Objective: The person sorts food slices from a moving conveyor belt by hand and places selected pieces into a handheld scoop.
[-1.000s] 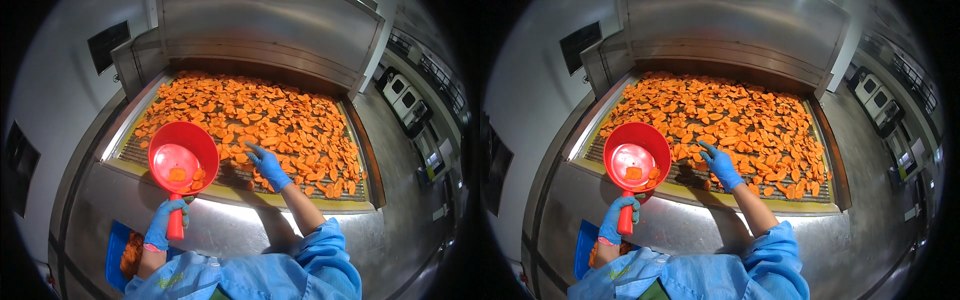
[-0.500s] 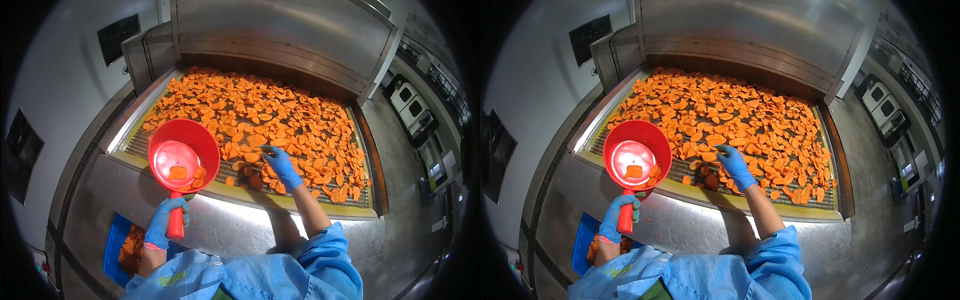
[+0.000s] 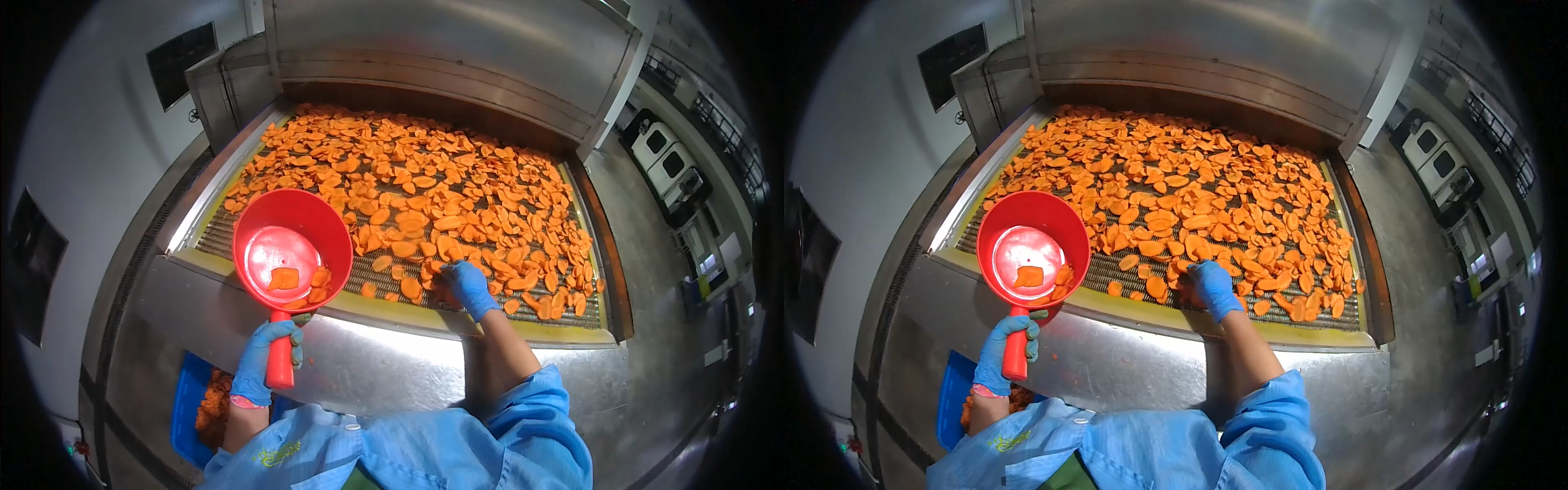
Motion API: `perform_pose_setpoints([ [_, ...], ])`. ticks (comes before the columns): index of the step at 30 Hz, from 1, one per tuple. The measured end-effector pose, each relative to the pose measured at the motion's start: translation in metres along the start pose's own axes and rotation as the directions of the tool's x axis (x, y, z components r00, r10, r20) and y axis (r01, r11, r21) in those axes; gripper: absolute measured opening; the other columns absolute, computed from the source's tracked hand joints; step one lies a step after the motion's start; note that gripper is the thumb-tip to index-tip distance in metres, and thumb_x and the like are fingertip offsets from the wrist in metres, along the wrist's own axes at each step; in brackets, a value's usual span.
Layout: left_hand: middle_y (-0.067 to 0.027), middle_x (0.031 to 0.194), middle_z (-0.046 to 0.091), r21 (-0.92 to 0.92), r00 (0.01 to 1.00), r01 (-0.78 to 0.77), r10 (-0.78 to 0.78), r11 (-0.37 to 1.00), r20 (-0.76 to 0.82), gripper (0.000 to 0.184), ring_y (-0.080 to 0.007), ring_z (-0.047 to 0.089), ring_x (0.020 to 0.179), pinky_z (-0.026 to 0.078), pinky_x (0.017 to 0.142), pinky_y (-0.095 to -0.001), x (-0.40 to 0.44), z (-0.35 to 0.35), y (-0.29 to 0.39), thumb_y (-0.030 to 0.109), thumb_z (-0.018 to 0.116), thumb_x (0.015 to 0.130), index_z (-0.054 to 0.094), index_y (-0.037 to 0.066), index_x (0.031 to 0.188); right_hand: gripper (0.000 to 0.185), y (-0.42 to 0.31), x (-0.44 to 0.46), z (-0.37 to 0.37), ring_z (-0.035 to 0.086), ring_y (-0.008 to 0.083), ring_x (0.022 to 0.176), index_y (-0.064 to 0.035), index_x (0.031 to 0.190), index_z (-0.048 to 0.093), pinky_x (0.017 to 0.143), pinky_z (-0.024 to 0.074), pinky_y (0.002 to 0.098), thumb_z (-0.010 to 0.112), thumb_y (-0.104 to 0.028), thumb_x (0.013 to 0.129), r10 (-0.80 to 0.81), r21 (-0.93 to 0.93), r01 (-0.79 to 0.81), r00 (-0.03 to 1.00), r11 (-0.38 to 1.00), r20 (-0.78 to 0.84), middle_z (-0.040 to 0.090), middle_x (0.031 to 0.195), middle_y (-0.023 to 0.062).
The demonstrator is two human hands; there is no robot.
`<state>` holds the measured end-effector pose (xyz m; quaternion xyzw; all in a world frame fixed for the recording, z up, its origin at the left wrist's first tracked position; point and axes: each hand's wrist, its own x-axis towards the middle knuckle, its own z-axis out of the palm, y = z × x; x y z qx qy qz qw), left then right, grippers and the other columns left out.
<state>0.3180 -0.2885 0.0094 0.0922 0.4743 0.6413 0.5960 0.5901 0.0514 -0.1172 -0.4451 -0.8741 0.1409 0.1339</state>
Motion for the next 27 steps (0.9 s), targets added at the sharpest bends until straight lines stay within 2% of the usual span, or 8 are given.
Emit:
perform_pose_setpoints([
  [4,-0.004,0.075,0.058,0.002,1.0,-0.019,0.019,1.0,0.001,0.04,-0.0146,0.056,0.051,0.05,0.051,-0.0275,-0.001,-0.001,-0.001,0.02,0.059,0.085,0.054,-0.003,0.118,0.024,0.001,0.003,-0.005,0.064,0.0353,0.088,-0.0125,0.1,0.069,0.076,0.0511,0.0417,0.065,-0.029,0.082,0.008,-0.084,-0.015,0.997,0.996,-0.075,0.067,0.095,0.0145],
  [8,-0.0038,0.075,0.058,0.005,0.999,-0.038,0.038,0.999,-0.023,0.04,-0.0144,0.057,0.051,0.05,0.051,-0.0273,-0.006,-0.002,-0.001,0.02,0.059,0.085,0.054,-0.003,0.117,0.025,0.018,0.012,0.0,0.066,0.032,0.073,-0.0033,0.092,0.063,0.065,0.0516,0.0403,0.065,-0.027,0.084,0.121,0.111,-0.099,0.969,0.989,-0.216,0.067,0.084,0.0148],
  [11,-0.0038,0.075,0.058,0.007,0.999,-0.042,0.042,0.999,-0.019,0.04,-0.0144,0.057,0.051,0.05,0.051,-0.0269,-0.007,-0.003,-0.002,0.02,0.059,0.085,0.054,-0.004,0.117,0.018,0.015,0.014,-0.018,0.06,0.0134,0.068,-0.0017,0.092,0.056,0.06,0.049,0.0268,0.068,-0.014,0.086,0.244,0.751,-0.284,0.955,0.595,0.168,0.06,0.079,0.0037],
  [14,-0.0037,0.074,0.058,0.004,0.999,-0.046,0.046,0.999,-0.023,0.041,-0.0143,0.057,0.052,0.05,0.051,-0.0266,-0.008,-0.004,-0.003,0.02,0.059,0.085,0.053,-0.004,0.118,0.016,0.004,0.009,-0.032,0.059,0.0121,0.067,-0.004,0.091,0.058,0.06,0.0484,0.0258,0.069,-0.013,0.085,0.219,0.85,-0.346,0.935,0.397,0.278,0.061,0.079,0.0036],
  [17,-0.0037,0.074,0.058,-0.022,0.999,-0.035,0.034,0.999,-0.017,0.042,-0.0144,0.057,0.051,0.05,0.051,-0.0263,-0.009,-0.003,-0.003,0.021,0.059,0.085,0.053,-0.004,0.118,0.017,0.01,0.011,-0.026,0.058,0.0116,0.068,-0.0051,0.089,0.058,0.061,0.0478,0.024,0.071,-0.013,0.084,0.192,0.892,-0.281,0.955,0.354,0.225,0.06,0.076,0.002],
  [21,-0.0037,0.074,0.058,0.011,0.998,-0.055,0.055,0.998,-0.024,0.042,-0.0144,0.057,0.052,0.05,0.051,-0.0262,-0.01,-0.004,-0.003,0.021,0.06,0.084,0.054,-0.004,0.117,0.016,0.017,0.01,-0.027,0.06,0.0117,0.07,-0.0028,0.091,0.061,0.064,0.049,0.0243,0.071,-0.011,0.084,0.201,0.846,-0.245,0.965,0.473,0.167,0.063,0.078,0.0023],
  [23,-0.0037,0.074,0.058,0.017,0.997,-0.063,0.064,0.998,-0.034,0.042,-0.0144,0.057,0.052,0.05,0.051,-0.0261,-0.011,-0.004,-0.002,0.022,0.06,0.084,0.054,-0.004,0.117,0.016,0.025,0.009,-0.023,0.06,0.0116,0.073,-0.0001,0.098,0.064,0.067,0.0497,0.0251,0.068,-0.011,0.086,0.215,0.547,-0.137,0.973,0.826,-0.08,0.066,0.083,0.0039],
  [27,-0.0036,0.075,0.058,0.006,0.998,-0.059,0.059,0.998,-0.033,0.043,-0.0143,0.057,0.052,0.05,0.051,-0.026,-0.011,-0.007,-0.002,0.022,0.06,0.084,0.054,-0.004,0.118,0.02,0.045,0.012,-0.015,0.064,0.0157,0.071,-0.0051,0.101,0.068,0.066,0.0509,0.0294,0.069,-0.017,0.085,0.125,0.376,-0.05,0.976,0.925,-0.179,0.07,0.089,0.0104],
])
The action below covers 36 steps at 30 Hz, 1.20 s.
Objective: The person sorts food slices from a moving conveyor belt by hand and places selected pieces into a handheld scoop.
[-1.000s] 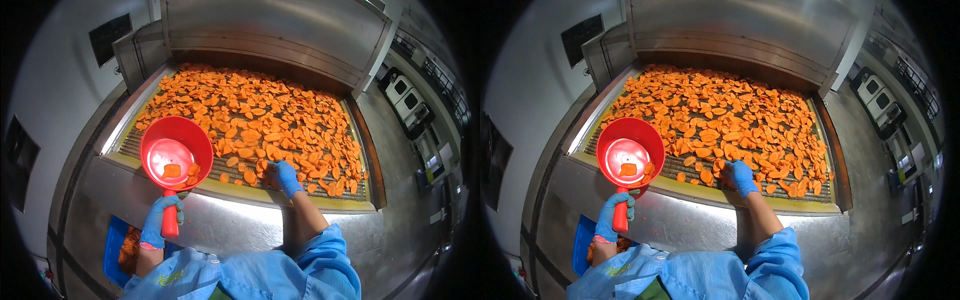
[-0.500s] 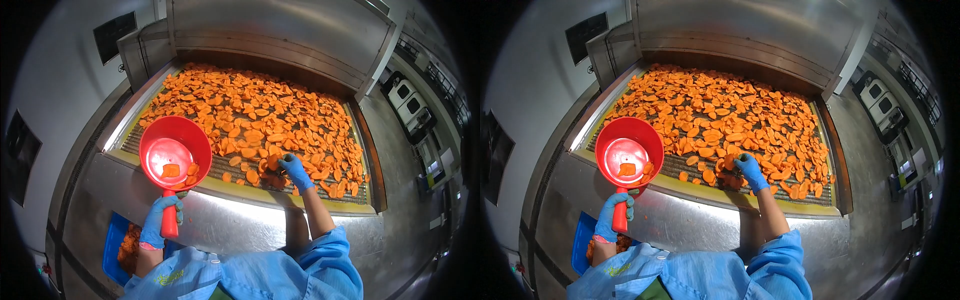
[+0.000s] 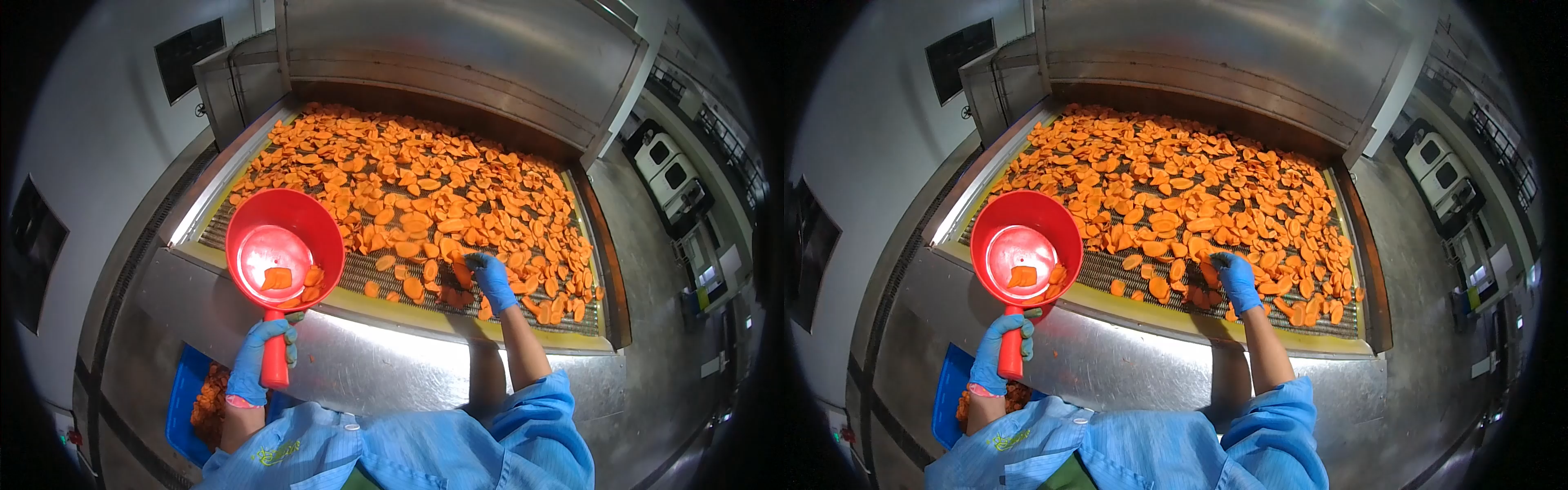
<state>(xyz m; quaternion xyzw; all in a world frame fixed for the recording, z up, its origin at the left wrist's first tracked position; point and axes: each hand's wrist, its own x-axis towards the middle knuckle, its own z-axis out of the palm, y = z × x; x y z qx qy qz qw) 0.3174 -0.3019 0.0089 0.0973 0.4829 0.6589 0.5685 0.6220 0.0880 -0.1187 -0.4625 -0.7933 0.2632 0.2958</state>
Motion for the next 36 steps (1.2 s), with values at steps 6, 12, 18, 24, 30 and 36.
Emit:
perform_pose_setpoints([
  [6,-0.0035,0.075,0.058,0.0,1.0,0.007,-0.007,1.0,0.011,0.043,-0.014,0.057,0.052,0.05,0.051,-0.0267,0.001,-0.004,-0.001,0.021,0.06,0.084,0.054,-0.004,0.118,0.021,-0.035,-0.003,-0.012,0.06,0.0112,0.072,-0.0012,0.11,0.064,0.061,0.0502,0.0269,0.061,-0.012,0.092,0.235,0.371,-0.275,0.96,0.887,0.151,0.069,0.092,0.0068],
  [12,-0.0036,0.075,0.058,-0.032,1.0,0.014,-0.014,0.999,-0.001,0.043,-0.0141,0.057,0.052,0.05,0.051,-0.0266,-0.003,-0.003,0.0,0.021,0.06,0.085,0.053,-0.004,0.119,0.021,-0.023,0.005,-0.003,0.057,0.0105,0.066,-0.0002,0.109,0.063,0.057,0.047,0.0247,0.061,-0.012,0.092,0.078,0.085,-0.074,0.996,0.994,-0.048,0.067,0.088,0.0062],
  [18,-0.0034,0.075,0.057,-0.049,1.0,-0.005,0.004,0.999,-0.029,0.043,-0.014,0.056,0.052,0.049,0.051,-0.0268,-0.005,-0.006,0.002,0.021,0.06,0.085,0.052,-0.004,0.12,0.024,-0.088,-0.006,0.011,0.06,0.0087,0.067,-0.0028,0.109,0.064,0.061,0.0489,0.0247,0.064,-0.018,0.091,0.006,0.351,-0.059,0.989,0.934,0.151,0.068,0.083,0.0055],
  [24,-0.0025,0.075,0.056,-0.04,1.0,-0.009,0.009,0.999,-0.008,0.045,-0.0124,0.055,0.05,0.049,0.048,-0.0256,-0.011,-0.006,0.004,0.022,0.058,0.087,0.049,-0.006,0.122,0.025,-0.129,-0.011,0.042,0.066,0.0247,0.087,-0.0113,0.11,0.067,0.073,0.0515,0.0339,0.067,-0.016,0.086,-0.144,0.159,0.11,0.965,0.981,0.221,0.068,0.1,0.0101],
  [30,-0.0028,0.075,0.056,-0.054,0.998,-0.02,0.017,0.998,-0.057,0.043,-0.0133,0.055,0.052,0.049,0.051,-0.0257,-0.02,-0.016,0.003,0.021,0.059,0.086,0.051,-0.004,0.121,0.027,-0.132,-0.034,0.066,0.057,0.0249,0.098,-0.0304,0.098,0.073,0.076,0.0498,0.0338,0.067,-0.015,0.077,-0.581,-0.158,0.783,0.565,0.602,0.586,0.062,0.093,0.0036],
  [36,-0.003,0.076,0.056,-0.109,0.998,-0.017,0.01,0.994,-0.063,0.043,-0.0125,0.055,0.053,0.049,0.051,-0.0253,-0.019,-0.018,0.002,0.021,0.059,0.086,0.051,-0.004,0.121,0.025,-0.108,-0.021,0.079,0.059,0.0267,0.079,-0.0287,0.099,0.072,0.065,0.0476,0.037,0.064,-0.02,0.076,-0.559,-0.255,0.811,0.556,0.526,0.616,0.057,0.078,0.0051],
])
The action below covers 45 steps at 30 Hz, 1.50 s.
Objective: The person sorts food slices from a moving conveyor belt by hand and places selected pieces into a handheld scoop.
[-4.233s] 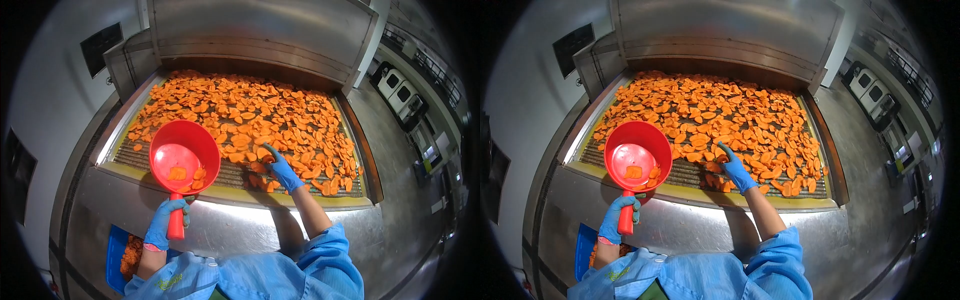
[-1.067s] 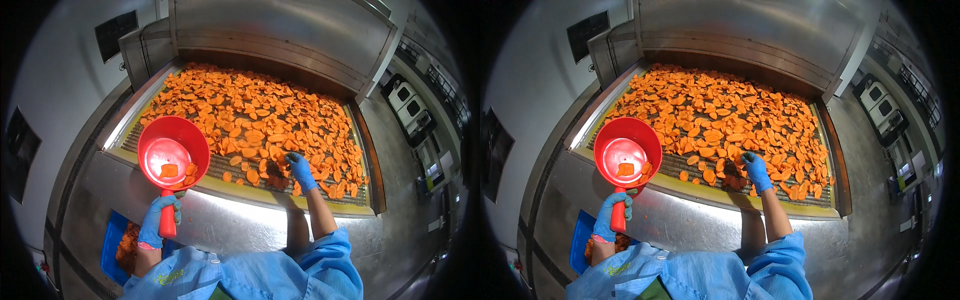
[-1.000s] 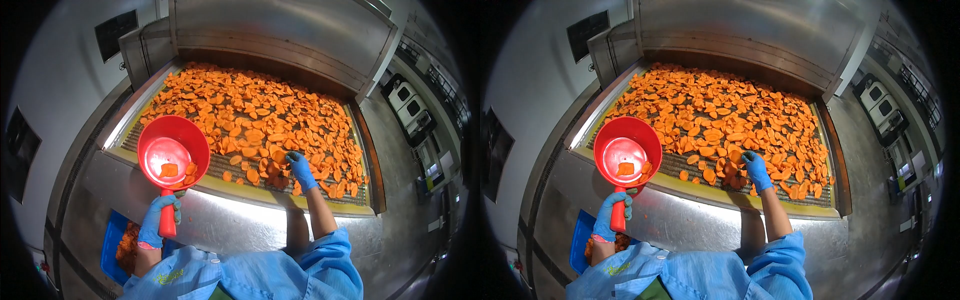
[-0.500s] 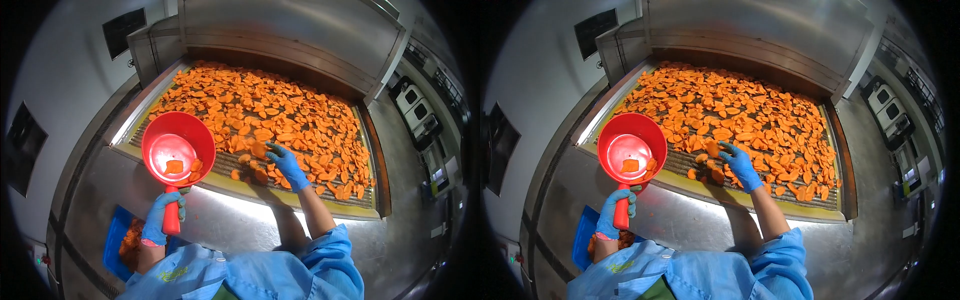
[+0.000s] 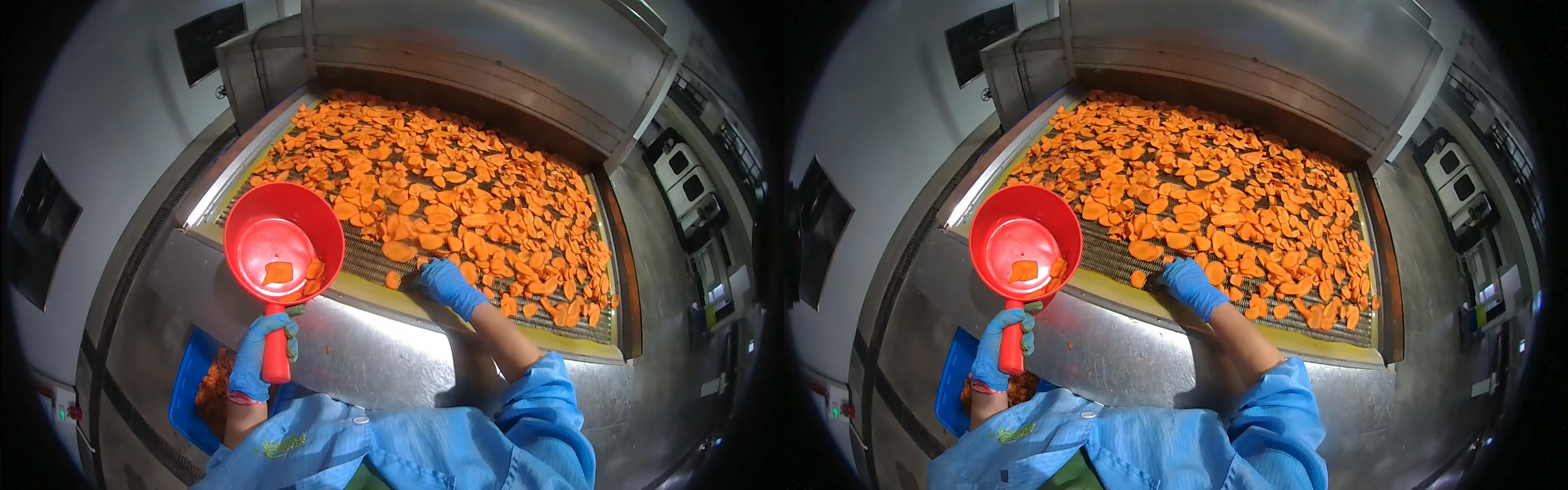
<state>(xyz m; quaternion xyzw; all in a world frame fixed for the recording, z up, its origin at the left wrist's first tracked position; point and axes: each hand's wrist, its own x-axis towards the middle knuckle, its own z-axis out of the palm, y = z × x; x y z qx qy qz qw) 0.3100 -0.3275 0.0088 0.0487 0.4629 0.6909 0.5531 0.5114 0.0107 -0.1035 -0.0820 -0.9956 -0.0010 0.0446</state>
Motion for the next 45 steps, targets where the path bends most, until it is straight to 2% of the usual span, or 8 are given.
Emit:
perform_pose_setpoints([
  [3,-0.0027,0.075,0.057,0.011,1.0,0.005,-0.005,1.0,0.022,0.043,-0.0125,0.055,0.052,0.049,0.05,-0.0251,0.003,0.0,0.0,0.021,0.058,0.088,0.05,-0.004,0.122,0.022,-0.003,0.006,0.005,0.062,0.0289,0.079,-0.0246,0.097,0.073,0.063,0.0491,0.0394,0.064,-0.026,0.077,0.173,-0.364,-0.166,0.985,0.917,-0.014,0.062,0.081,0.0042],
  [10,-0.0029,0.076,0.057,0.022,1.0,0.018,-0.019,1.0,0.023,0.043,-0.0127,0.056,0.052,0.05,0.05,-0.025,0.003,0.006,-0.001,0.02,0.058,0.088,0.049,-0.005,0.122,0.025,-0.004,-0.009,-0.027,0.062,0.0324,0.082,-0.0159,0.096,0.069,0.068,0.0508,0.0425,0.065,-0.035,0.08,0.086,0.15,-0.093,0.995,0.984,0.055,0.063,0.083,0.0109],
  [21,-0.0042,0.075,0.058,0.059,0.999,0.026,-0.027,0.998,0.025,0.04,-0.0142,0.057,0.052,0.05,0.049,-0.0266,0.007,0.011,-0.004,0.021,0.062,0.084,0.053,-0.003,0.115,0.025,0.001,-0.01,-0.023,0.063,0.0309,0.083,-0.0142,0.096,0.068,0.065,0.0508,0.0435,0.067,-0.03,0.077,0.301,-0.02,-0.302,0.938,0.953,0.174,0.066,0.089,0.0123],
  [25,-0.0063,0.074,0.059,0.22,1.0,-0.011,0.017,0.975,-0.024,0.03,-0.0165,0.058,0.052,0.051,0.049,-0.0295,0.007,0.027,-0.004,0.018,0.063,0.081,0.053,0.003,0.105,0.03,0.005,-0.007,-0.049,0.063,0.0304,0.085,-0.0195,0.111,0.065,0.067,0.0507,0.0416,0.065,-0.022,0.082,0.497,-0.025,-0.504,0.858,0.863,-0.133,0.064,0.088,0.0105],
  [29,-0.0076,0.075,0.059,0.33,1.0,-0.027,0.03,0.944,-0.004,0.028,-0.0172,0.059,0.055,0.053,0.051,-0.0309,0.017,0.043,-0.008,0.015,0.062,0.081,0.05,0.002,0.103,0.035,-0.051,0.025,-0.121,0.061,0.0311,0.088,-0.0177,0.118,0.061,0.074,0.0506,0.041,0.065,-0.018,0.083,0.394,0.389,-0.294,0.896,0.873,-0.206,0.063,0.094,0.0104],
  [33,-0.0089,0.075,0.06,0.488,0.999,-0.018,0.0,0.872,0.037,0.026,-0.0179,0.06,0.057,0.052,0.053,-0.0313,0.029,0.058,-0.01,0.018,0.064,0.08,0.052,0.002,0.097,0.043,-0.079,0.072,-0.124,0.055,0.0328,0.104,-0.0185,0.125,0.057,0.088,0.0478,0.0421,0.067,-0.022,0.083,0.062,0.399,0.184,0.846,0.898,-0.529,0.058,0.11,0.0124],
  [40,-0.0079,0.074,0.059,0.535,0.996,-0.09,0.069,0.84,0.058,0.027,-0.0174,0.06,0.056,0.052,0.047,-0.0345,0.032,0.076,0.0,0.022,0.067,0.079,0.054,0.001,0.092,0.029,-0.095,0.105,-0.102,0.057,0.0334,0.093,-0.0171,0.104,0.068,0.077,0.0484,0.0449,0.066,-0.035,0.082,-0.032,0.347,0.104,0.978,0.932,-0.206,0.062,0.095,0.0104],
  [45,-0.0077,0.074,0.059,0.612,0.989,-0.131,0.062,0.78,0.133,0.027,-0.0172,0.06,0.056,0.052,0.045,-0.0359,0.043,0.069,0.003,0.023,0.067,0.079,0.055,0.001,0.091,0.023,-0.071,0.11,-0.109,0.057,0.0342,0.083,-0.0122,0.095,0.066,0.07,0.0486,0.0448,0.065,-0.031,0.083,0.224,0.399,0.01,0.815,0.917,-0.534,0.059,0.087,0.0133],
])
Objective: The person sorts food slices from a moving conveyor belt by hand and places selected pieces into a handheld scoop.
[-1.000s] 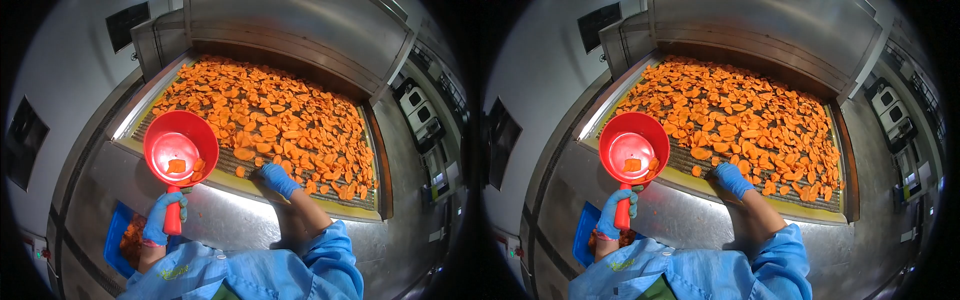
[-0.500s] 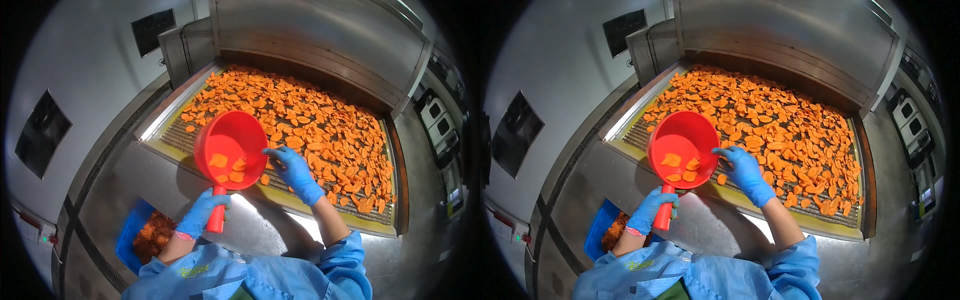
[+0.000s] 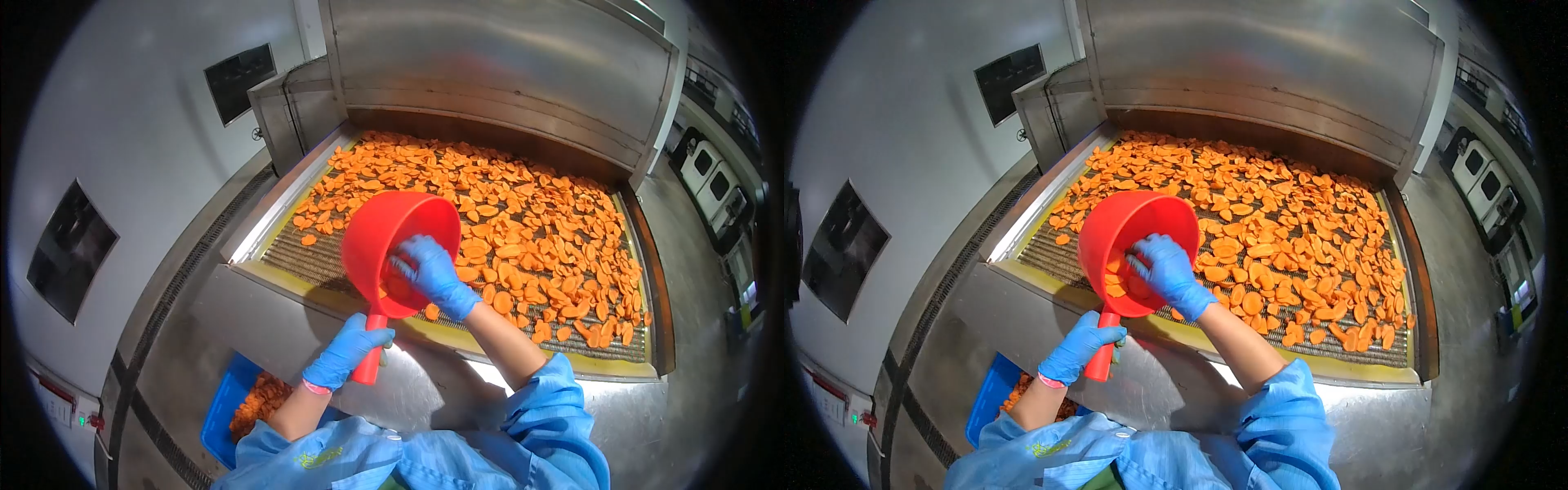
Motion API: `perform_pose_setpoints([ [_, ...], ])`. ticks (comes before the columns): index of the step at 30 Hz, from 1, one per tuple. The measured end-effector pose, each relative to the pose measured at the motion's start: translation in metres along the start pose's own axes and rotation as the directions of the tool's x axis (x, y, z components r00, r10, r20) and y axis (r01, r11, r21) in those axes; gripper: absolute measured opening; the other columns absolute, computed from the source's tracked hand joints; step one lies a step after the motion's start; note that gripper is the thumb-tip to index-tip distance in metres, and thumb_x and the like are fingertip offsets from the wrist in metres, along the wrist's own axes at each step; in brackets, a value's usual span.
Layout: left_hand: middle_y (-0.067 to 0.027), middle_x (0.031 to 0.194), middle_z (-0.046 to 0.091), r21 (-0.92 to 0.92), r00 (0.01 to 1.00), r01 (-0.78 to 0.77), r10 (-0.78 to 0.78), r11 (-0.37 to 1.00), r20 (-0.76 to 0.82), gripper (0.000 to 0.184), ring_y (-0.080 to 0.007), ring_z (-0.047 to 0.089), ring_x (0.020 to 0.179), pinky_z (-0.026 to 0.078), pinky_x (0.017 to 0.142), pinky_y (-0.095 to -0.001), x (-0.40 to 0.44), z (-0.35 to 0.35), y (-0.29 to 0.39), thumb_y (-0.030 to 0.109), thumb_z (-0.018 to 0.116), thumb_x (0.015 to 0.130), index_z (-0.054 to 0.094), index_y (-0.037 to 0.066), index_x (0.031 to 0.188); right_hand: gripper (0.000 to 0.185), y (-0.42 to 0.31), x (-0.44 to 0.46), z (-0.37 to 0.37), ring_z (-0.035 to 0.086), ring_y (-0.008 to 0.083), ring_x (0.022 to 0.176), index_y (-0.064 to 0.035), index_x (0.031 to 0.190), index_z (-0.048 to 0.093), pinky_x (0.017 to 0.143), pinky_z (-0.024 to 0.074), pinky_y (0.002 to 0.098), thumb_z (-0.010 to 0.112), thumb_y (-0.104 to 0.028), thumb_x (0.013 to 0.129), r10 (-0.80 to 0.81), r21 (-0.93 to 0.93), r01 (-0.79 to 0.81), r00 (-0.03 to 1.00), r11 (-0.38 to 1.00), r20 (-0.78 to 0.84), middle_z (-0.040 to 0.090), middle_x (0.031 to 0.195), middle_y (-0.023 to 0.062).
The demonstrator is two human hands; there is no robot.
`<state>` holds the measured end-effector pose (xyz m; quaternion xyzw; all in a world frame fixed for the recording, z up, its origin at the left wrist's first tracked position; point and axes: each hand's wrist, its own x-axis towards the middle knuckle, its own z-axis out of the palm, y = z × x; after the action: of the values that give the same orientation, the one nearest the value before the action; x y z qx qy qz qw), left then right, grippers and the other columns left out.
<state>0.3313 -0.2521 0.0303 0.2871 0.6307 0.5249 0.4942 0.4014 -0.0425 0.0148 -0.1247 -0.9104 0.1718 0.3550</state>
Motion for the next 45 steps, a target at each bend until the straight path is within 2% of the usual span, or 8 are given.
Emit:
perform_pose_setpoints([
  [7,-0.0086,0.074,0.06,0.016,0.999,-0.015,0.015,1.0,0.031,0.03,-0.0179,0.06,0.058,0.051,0.052,-0.0314,0.008,0.01,0.008,0.022,0.069,0.079,0.055,-0.001,0.092,0.042,-0.004,-0.009,0.01,0.057,0.0359,0.092,-0.0074,0.115,0.058,0.081,0.0478,0.0445,0.067,-0.032,0.082,-0.065,0.141,0.063,0.998,0.988,0.013,0.059,0.098,0.0172],
  [12,-0.0099,0.077,0.059,0.104,0.999,-0.014,0.009,0.994,0.048,0.034,-0.0176,0.06,0.06,0.051,0.054,-0.0313,0.012,0.002,0.009,0.022,0.07,0.078,0.052,-0.002,0.095,0.029,0.009,-0.006,-0.002,0.061,0.0384,0.077,-0.0084,0.088,0.07,0.069,0.05,0.0468,0.065,-0.036,0.082,-0.002,0.167,-0.034,0.978,0.985,0.208,0.066,0.083,0.0157],
  [18,-0.0107,0.08,0.057,0.132,0.992,-0.109,0.116,0.985,-0.05,0.038,-0.018,0.06,0.063,0.051,0.054,-0.0326,0.013,0.015,0.02,0.02,0.071,0.078,0.048,-0.001,0.099,0.04,0.014,0.001,-0.006,0.059,0.0403,0.077,-0.0058,0.084,0.065,0.067,0.0489,0.0495,0.055,-0.045,0.086,0.169,-0.36,-0.112,0.977,0.926,0.131,0.064,0.082,0.019],
  [27,-0.0114,0.076,0.057,0.086,0.981,-0.172,0.179,0.981,-0.073,0.033,-0.0206,0.059,0.053,0.05,0.048,-0.0332,0.044,0.019,0.0,0.01,0.07,0.075,0.046,0.001,0.096,0.041,-0.003,-0.009,0.032,0.061,0.0386,0.101,-0.007,0.112,0.063,0.085,0.0491,0.0411,0.058,-0.034,0.083,0.308,0.42,-0.413,0.904,0.808,0.297,0.064,0.104,0.0242],
  [36,-0.011,0.078,0.061,-0.011,0.994,-0.074,0.073,0.997,-0.076,0.028,-0.0178,0.06,0.063,0.05,0.056,-0.0299,0.051,0.016,-0.009,0.017,0.068,0.078,0.053,0.0,0.096,0.048,0.031,-0.014,0.065,0.064,0.0157,0.091,-0.0055,0.122,0.059,0.082,0.0501,0.0297,0.067,-0.03,0.082,0.281,0.54,-0.586,0.791,0.604,0.544,0.068,0.104,0.0103],
  [40,-0.0098,0.08,0.054,0.257,0.872,-0.366,0.426,0.894,-0.24,0.033,-0.0182,0.055,0.069,0.048,0.063,-0.0343,0.086,-0.006,-0.038,0.013,0.07,0.077,0.05,-0.002,0.097,0.025,0.035,-0.008,0.026,0.059,0.0082,0.078,-0.0025,0.104,0.063,0.071,0.0489,0.0233,0.066,-0.019,0.085,0.43,0.36,-0.628,0.755,0.69,0.495,0.065,0.084,0.0034],
  [41,-0.0098,0.08,0.054,0.25,0.88,-0.301,0.369,0.92,-0.299,0.032,-0.0184,0.054,0.067,0.048,0.06,-0.0346,0.08,-0.009,-0.026,0.012,0.07,0.076,0.049,-0.002,0.096,0.027,0.038,-0.012,0.021,0.057,0.0124,0.07,-0.0003,0.093,0.061,0.064,0.0489,0.0285,0.067,-0.024,0.082,0.557,0.534,-0.742,0.664,0.406,0.5,0.063,0.075,0.0047],
  [45,-0.0106,0.079,0.055,0.015,0.908,-0.234,0.225,0.972,-0.353,0.032,-0.0193,0.058,0.056,0.05,0.047,-0.0327,0.061,-0.023,-0.004,0.012,0.069,0.077,0.045,0.002,0.095,0.018,0.075,-0.033,0.023,0.057,0.0127,0.069,-0.0032,0.101,0.064,0.064,0.0474,0.0241,0.059,-0.01,0.085,0.596,0.645,-0.685,0.687,0.339,0.416,0.065,0.084,0.0027],
])
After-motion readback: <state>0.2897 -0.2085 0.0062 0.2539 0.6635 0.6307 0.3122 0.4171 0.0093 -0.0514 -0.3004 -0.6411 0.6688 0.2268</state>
